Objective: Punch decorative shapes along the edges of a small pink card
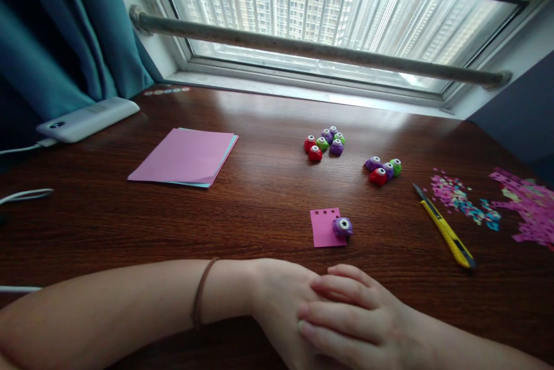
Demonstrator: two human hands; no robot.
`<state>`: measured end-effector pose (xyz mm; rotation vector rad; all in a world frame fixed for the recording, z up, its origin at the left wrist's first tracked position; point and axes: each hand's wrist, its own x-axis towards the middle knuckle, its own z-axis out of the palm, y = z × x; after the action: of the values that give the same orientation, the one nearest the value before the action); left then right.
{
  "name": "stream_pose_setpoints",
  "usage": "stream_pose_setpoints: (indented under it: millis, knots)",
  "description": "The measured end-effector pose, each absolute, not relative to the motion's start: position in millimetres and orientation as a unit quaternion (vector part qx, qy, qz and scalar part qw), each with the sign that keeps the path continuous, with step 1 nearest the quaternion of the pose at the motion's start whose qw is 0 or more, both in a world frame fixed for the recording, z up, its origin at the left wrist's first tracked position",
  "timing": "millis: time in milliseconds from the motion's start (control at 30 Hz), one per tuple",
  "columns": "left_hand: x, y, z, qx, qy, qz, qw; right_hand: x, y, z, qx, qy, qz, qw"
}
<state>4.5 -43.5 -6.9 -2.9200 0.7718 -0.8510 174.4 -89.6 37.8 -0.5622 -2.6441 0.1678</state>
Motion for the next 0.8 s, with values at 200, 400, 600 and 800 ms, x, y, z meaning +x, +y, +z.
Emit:
stream_pose_setpoints:
  millis: [200,400,600,800]
  knots:
    - [-4.5,-38.9,6.9,-0.947,0.138,-0.29,-0.02,184.6,-81.9,36.0,-0.184,-0.924,0.069,0.327]
    - [-11.1,-30.3,15.0,-0.905,-0.138,-0.4,0.042,199.2,-74.5,16.7,-0.42,-0.848,-0.036,0.322]
    - [-3.2,-23.2,7.5,-0.945,-0.215,-0.243,0.033,197.2,-66.2,14.1,-0.453,-0.858,-0.049,0.237]
    - [0.6,-20.7,2.1,-0.959,-0.205,-0.193,0.029,195.2,-64.9,14.4,-0.429,-0.884,-0.078,0.17]
